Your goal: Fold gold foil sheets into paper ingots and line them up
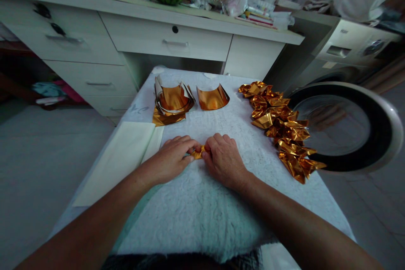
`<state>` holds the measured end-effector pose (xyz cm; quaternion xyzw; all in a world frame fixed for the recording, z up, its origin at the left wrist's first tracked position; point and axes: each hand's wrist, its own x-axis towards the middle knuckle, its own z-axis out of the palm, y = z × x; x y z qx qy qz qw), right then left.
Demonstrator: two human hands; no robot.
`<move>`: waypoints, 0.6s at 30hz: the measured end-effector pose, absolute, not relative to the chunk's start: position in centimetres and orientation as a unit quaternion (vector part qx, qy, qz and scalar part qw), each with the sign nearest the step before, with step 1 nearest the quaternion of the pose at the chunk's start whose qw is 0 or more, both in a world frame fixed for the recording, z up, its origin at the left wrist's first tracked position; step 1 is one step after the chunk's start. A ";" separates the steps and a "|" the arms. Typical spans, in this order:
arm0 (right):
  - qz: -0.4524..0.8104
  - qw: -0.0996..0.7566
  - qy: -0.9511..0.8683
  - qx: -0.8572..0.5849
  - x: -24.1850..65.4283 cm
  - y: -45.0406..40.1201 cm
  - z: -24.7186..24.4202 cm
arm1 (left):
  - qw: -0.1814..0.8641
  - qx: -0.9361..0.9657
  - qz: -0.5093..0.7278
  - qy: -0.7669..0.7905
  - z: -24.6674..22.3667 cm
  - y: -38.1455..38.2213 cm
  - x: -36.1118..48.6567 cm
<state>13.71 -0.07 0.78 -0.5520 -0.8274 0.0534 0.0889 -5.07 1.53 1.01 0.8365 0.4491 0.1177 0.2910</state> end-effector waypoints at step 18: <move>0.092 0.095 -0.818 -0.559 13.8 0.0 0.9 | 0.270 0.837 0.129 0.459 0.7 1.6 -4.8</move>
